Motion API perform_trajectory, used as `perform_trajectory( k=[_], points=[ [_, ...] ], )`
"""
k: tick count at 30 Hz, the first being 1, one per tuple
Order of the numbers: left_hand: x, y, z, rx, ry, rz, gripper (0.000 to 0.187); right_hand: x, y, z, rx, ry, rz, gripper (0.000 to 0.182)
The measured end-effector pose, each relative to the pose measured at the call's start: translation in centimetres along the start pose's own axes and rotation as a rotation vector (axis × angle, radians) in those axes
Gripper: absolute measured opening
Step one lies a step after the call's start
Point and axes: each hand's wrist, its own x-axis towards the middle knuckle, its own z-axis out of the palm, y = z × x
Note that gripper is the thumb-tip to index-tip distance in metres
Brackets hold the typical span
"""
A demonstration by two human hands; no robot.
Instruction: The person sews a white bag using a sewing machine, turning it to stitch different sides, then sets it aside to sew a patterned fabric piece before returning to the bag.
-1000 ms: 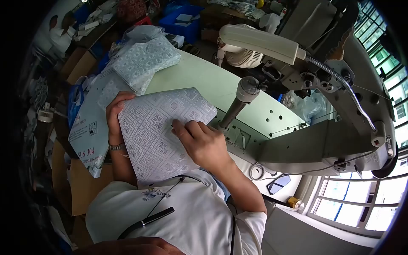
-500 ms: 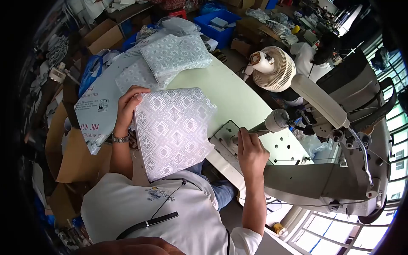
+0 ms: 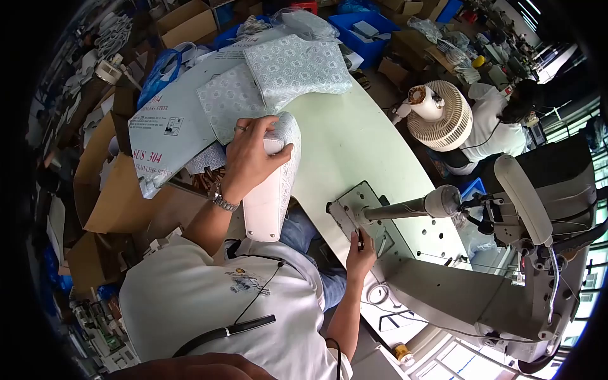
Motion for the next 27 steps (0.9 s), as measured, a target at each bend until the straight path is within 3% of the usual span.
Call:
perform_trajectory(
  k=[7,9,14,16,17,18,19,21,22,24,26,27],
  points=[
    [-0.8,0.9,1.7,0.033,0.042,0.072,0.081,-2.7,5.5,-1.3,0.119,0.107,0.275,0.032],
    [-1.6,1.3,1.9,-0.005,-0.032,0.001,0.097,-3.4,7.5,-1.3,0.132,0.125,0.315,0.033],
    [-1.9,1.0,1.7,-0.026,-0.059,-0.044,0.089,-4.1,10.8,-2.3,0.186,0.293,0.439,0.039],
    [-1.7,-0.5,1.6,0.043,-0.066,-0.056,0.079,-4.6,15.2,-2.0,0.17,0.411,0.281,0.05],
    [-1.5,-1.1,1.0,0.096,-0.109,-0.099,0.078,-4.4,14.4,-3.4,0.118,0.309,0.472,0.053],
    [-1.5,-1.8,0.2,0.147,-0.152,-0.149,0.077,-4.4,14.0,-3.3,0.169,0.372,0.405,0.057],
    [-1.5,-2.7,-0.8,0.165,-0.131,-0.162,0.075,-4.5,17.7,-2.8,0.08,0.398,0.312,0.06],
    [-0.8,-5.3,-3.9,0.05,-0.361,-0.379,0.07,-4.3,18.2,-2.8,0.16,0.419,0.412,0.06],
    [-1.1,-7.6,-5.1,0.02,-0.28,-0.343,0.063,-4.0,17.6,-2.7,0.193,0.421,0.437,0.059],
    [-1.8,-13.6,-8.0,-0.26,-0.013,-0.456,0.051,-4.1,17.0,-3.1,0.253,0.425,0.475,0.056],
    [-3.6,-19.9,-11.9,-0.589,0.382,-0.755,0.04,-4.0,17.0,-3.2,0.265,0.418,0.47,0.055],
    [-4.8,-23.7,-14.4,-0.552,0.645,-0.768,0.034,-4.0,16.7,-3.5,0.271,0.435,0.475,0.053]
  ],
)
